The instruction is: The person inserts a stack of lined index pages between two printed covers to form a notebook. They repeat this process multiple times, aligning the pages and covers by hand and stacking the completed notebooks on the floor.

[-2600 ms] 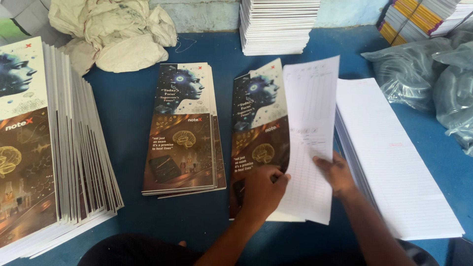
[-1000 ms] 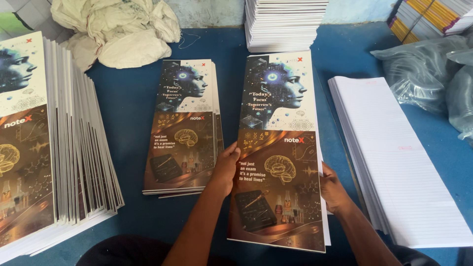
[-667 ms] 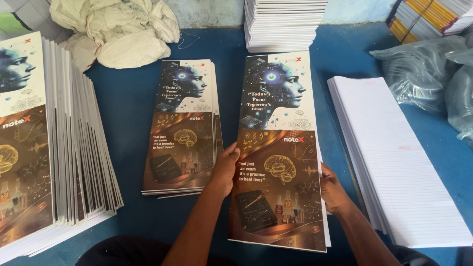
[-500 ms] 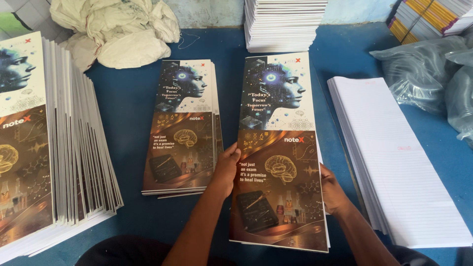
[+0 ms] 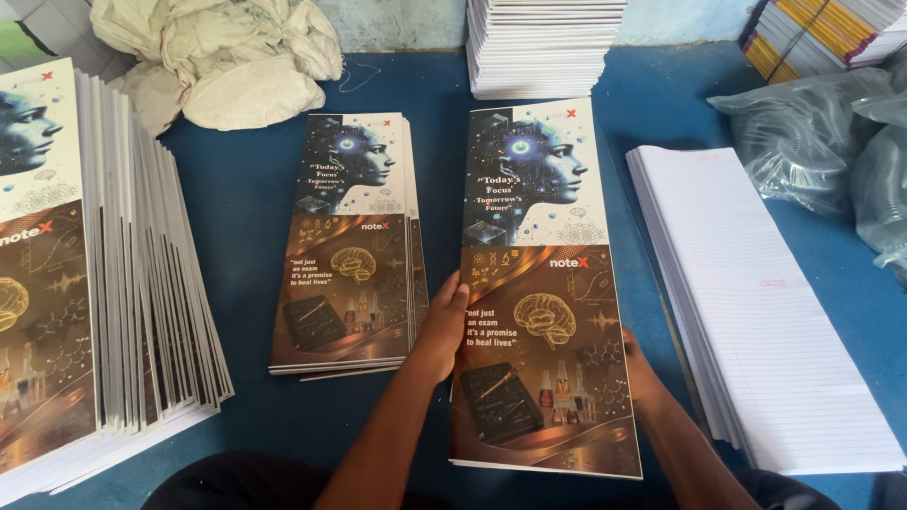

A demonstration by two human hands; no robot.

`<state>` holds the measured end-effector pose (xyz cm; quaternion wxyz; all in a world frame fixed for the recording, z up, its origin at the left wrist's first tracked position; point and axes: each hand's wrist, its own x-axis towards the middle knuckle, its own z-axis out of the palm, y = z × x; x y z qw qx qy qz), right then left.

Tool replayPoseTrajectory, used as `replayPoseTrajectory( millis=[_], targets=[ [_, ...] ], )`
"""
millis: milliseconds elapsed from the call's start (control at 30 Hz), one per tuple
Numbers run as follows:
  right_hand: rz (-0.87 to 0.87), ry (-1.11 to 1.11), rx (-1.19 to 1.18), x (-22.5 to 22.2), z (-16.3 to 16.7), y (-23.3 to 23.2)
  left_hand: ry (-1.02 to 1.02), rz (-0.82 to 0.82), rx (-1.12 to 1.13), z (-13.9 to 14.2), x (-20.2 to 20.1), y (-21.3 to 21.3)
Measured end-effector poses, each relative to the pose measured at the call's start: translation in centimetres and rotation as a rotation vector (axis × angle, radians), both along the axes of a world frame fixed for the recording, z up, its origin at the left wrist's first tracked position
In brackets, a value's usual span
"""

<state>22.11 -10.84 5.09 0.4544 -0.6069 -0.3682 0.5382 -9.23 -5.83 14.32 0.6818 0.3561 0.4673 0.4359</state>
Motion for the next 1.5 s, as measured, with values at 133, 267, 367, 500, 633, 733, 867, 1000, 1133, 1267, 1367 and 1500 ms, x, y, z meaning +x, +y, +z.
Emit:
replayPoseTrajectory(
  millis=[133,267,367,500,633,733,867,1000,1133,1267,1367,1500],
  targets=[
    [0.023,0.085,0.086,0.0,-0.6,-0.2,0.011,-0.001,0.021,0.5,0.4,-0.3],
    [0.063,0.031,0.081,0.3,-0.5,-0.2,0.090,-0.012,0.024,1.3,0.9,-0.4],
    [0.066,-0.013,0.065,0.4,-0.3,-0.3,0.016,-0.023,0.019,1.7,1.0,-0.8],
    [0.111,-0.102,0.075,0.4,0.0,-0.1,-0.038,0.000,0.037,1.2,0.9,-0.9],
    [0.297,0.001,0.160,0.5,0.3,0.8,-0.014,0.017,0.067,-0.7,1.1,-0.7],
    [0.417,0.160,0.354,0.5,0.5,1.0,0.007,0.015,0.024,-2.3,1.3,-0.2],
    [0.304,0.235,0.213,0.2,0.6,1.2,-0.061,0.048,-0.073,-3.9,1.5,-0.1],
    [0.065,0.288,0.087,-0.2,0.5,1.3,-0.080,0.052,-0.108,-4.1,1.4,0.1],
    [0.203,-0.124,0.232,-0.3,1.3,1.0,-0.133,0.054,-0.117,-3.7,1.4,0.0],
    [0.122,0.071,0.132,-1.3,3.7,0.2,-0.092,0.056,-0.149,-3.7,1.4,-0.1],
    [-0.141,0.108,-0.221,-2.3,6.1,0.1,-0.082,0.058,-0.130,-4.4,1.5,0.2],
    [-0.011,0.139,-0.299,-3.3,7.6,-0.2,0.035,0.081,-0.051,-6.2,2.4,0.7]
  ],
)
